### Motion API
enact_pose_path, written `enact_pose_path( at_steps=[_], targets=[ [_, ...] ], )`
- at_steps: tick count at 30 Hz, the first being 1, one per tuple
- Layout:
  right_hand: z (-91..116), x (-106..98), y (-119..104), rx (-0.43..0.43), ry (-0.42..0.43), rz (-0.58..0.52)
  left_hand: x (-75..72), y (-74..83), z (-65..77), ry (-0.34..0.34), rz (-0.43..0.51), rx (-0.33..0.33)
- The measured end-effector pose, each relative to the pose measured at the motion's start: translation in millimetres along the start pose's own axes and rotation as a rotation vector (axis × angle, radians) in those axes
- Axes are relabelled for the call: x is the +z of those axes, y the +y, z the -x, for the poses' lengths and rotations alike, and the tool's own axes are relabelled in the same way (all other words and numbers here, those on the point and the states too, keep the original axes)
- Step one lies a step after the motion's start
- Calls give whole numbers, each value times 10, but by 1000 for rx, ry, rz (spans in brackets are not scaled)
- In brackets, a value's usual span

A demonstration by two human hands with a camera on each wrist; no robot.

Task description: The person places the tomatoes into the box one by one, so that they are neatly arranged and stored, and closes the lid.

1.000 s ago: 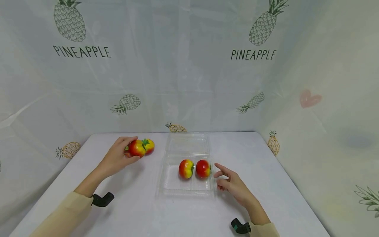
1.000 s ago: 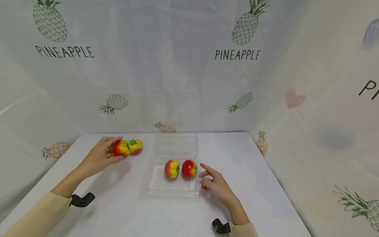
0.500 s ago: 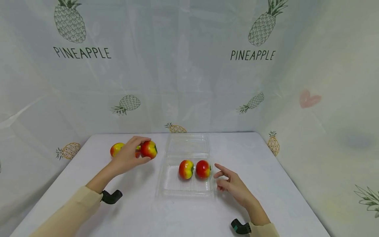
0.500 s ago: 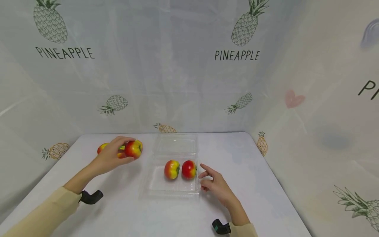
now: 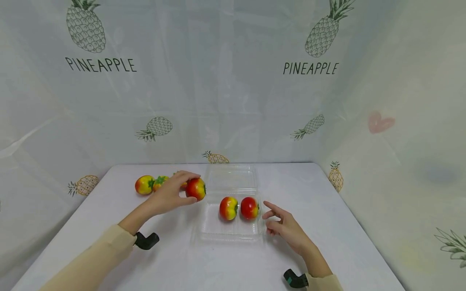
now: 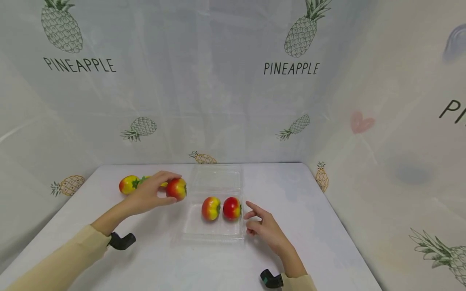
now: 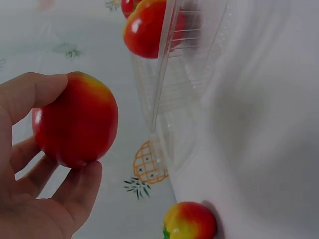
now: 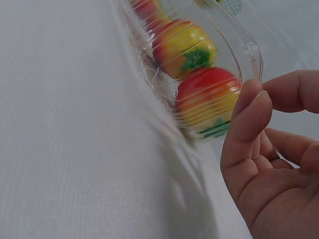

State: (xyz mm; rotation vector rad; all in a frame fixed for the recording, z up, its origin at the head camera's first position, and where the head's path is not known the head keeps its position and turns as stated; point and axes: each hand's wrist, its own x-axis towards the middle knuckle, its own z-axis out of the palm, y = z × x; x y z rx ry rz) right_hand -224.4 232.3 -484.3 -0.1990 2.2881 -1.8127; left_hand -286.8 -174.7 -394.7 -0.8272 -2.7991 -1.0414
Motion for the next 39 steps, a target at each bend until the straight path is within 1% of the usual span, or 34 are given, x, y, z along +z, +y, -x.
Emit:
enact_pose_path(
  at_steps=[4, 11, 18, 22, 32, 39],
  targets=[
    [-2, 4, -3, -3, -4, 2, 75, 3, -39, -28, 0, 4],
    [-5, 7, -3, -5, -4, 3, 206, 18, -84, -98, 37, 21],
    [1, 8, 0, -5, 0, 14, 304, 68, -114, -141, 9, 42],
    [5, 9, -1, -7, -3, 14, 349, 69, -131, -151, 4, 41],
    [8, 10, -3, -14, -11, 14, 459, 23, -146, -167, 46, 9],
    [1, 14, -3, -7, -7, 9, 508, 11, -169, -164, 28, -1]
  ],
)
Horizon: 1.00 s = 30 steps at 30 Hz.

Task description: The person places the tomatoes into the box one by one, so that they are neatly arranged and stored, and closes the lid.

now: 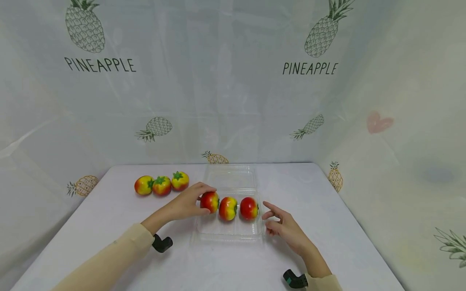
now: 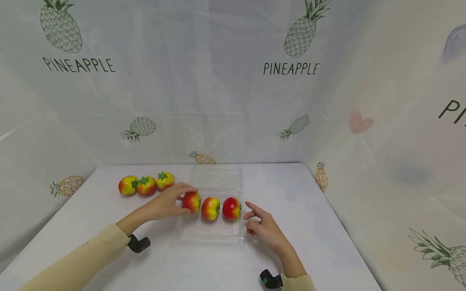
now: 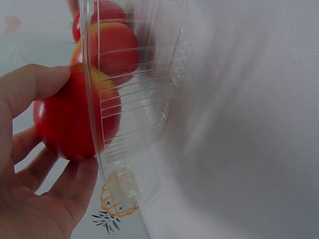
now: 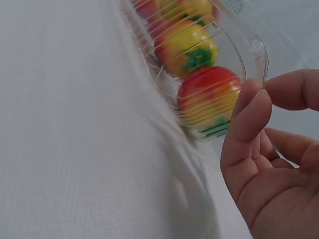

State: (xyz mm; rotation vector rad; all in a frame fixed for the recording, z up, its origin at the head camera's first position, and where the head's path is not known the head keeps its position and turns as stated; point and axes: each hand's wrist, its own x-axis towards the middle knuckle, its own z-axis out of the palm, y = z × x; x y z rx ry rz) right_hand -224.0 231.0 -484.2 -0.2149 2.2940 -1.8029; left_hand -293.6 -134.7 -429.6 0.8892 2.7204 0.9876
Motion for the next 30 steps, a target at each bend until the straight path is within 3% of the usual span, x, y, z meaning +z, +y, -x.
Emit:
enact_pose_path(
  at_steps=[30],
  targets=[
    [6, -2, -5, 0, 28, 15, 52, 35, -39, 8, -62, 0]
  ],
)
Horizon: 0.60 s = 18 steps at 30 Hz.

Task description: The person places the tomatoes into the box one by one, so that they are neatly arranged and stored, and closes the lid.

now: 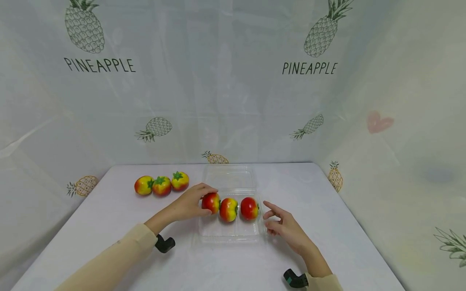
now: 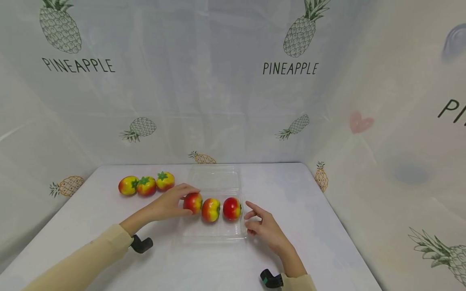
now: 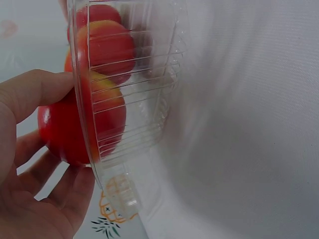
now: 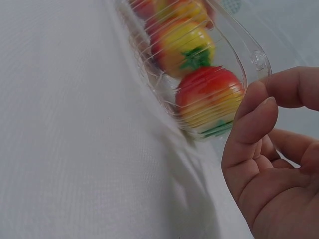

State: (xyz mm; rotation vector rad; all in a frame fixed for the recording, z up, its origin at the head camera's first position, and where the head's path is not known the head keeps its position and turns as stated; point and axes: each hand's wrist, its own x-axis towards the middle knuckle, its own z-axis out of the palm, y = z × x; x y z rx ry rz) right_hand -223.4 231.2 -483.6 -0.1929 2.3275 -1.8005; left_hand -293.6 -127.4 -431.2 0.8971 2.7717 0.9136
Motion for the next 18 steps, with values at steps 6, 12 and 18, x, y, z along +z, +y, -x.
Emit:
enact_pose_path(
  at_steps=[6, 12, 18],
  targets=[
    [1, -1, -1, 3, -2, -8, 25, -25, -14, -15, -16, -1],
    [0, 1, 3, 7, 3, -10, 82, -47, -33, -46, -54, 8],
    [-5, 3, -2, 16, 8, -15, 121, -28, -31, -43, -82, -8]
  ],
)
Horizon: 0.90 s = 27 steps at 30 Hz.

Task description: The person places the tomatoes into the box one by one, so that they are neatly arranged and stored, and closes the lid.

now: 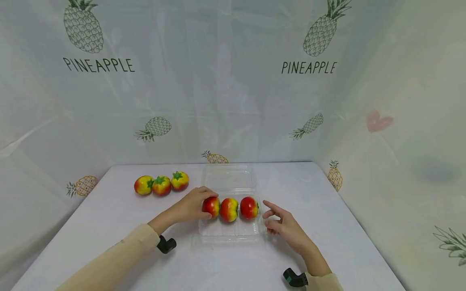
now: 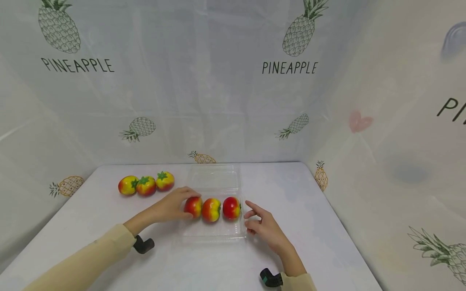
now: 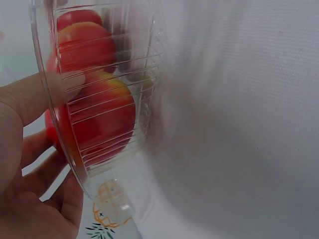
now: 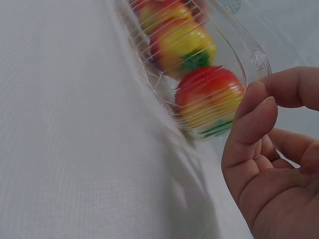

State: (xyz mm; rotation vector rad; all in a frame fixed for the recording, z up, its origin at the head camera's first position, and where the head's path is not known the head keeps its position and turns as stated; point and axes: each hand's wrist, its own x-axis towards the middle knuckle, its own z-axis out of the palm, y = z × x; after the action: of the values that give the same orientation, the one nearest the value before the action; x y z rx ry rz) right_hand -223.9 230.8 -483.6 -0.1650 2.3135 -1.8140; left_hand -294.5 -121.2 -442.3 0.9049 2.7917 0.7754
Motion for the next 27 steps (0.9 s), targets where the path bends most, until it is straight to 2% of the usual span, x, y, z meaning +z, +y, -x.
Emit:
enact_pose_path(
  at_steps=[10, 27],
  targets=[
    [-5, 8, -5, -1, 3, 1, 41, 16, 8, 26, -6, 2],
    [-1, -8, 12, -17, -11, 6, 26, -37, 26, 17, 29, 4]
  ],
)
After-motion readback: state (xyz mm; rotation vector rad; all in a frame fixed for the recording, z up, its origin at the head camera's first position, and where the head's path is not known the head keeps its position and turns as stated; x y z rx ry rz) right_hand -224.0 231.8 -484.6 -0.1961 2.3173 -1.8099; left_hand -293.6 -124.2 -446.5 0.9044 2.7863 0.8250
